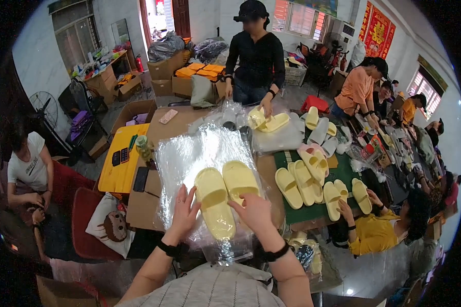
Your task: The recorder is packing various pairs of sandals into clear plastic bags on a table in a shoe manufacturing environment.
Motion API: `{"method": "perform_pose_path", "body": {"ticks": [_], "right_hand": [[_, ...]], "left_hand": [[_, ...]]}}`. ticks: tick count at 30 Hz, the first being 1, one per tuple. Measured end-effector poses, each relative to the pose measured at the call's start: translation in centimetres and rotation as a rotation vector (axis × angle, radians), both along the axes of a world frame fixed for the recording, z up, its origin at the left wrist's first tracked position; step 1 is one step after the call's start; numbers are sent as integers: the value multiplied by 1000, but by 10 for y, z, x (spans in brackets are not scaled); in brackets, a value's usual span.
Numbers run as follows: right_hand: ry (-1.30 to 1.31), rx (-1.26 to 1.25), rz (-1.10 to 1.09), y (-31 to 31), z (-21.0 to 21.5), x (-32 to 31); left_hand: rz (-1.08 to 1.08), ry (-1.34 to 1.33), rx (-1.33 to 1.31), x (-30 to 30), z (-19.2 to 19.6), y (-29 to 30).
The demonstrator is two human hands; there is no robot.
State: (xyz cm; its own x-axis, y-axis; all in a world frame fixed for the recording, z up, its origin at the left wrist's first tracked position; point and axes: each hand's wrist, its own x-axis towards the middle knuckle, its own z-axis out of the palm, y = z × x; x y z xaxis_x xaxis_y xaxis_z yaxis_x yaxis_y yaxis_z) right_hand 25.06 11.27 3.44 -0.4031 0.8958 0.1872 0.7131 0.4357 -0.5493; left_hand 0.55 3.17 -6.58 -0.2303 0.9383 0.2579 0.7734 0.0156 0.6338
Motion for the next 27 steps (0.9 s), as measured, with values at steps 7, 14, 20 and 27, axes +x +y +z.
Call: {"method": "perform_pose_path", "body": {"ticks": [7,14,20,27], "right_hand": [[-138,43,-71,28,-61,-56],[164,31,-134,23,-69,-29],[179,-66,-439,25,-106,91],[-22,-200,-926,-64,-225,284]], "left_hand": [[-13,185,-51,7,-3,-7],[-17,109,-8,9,-10,-12],[-6,296,-72,14,-14,1],[-4,235,-106,12,-2,-5]]}}
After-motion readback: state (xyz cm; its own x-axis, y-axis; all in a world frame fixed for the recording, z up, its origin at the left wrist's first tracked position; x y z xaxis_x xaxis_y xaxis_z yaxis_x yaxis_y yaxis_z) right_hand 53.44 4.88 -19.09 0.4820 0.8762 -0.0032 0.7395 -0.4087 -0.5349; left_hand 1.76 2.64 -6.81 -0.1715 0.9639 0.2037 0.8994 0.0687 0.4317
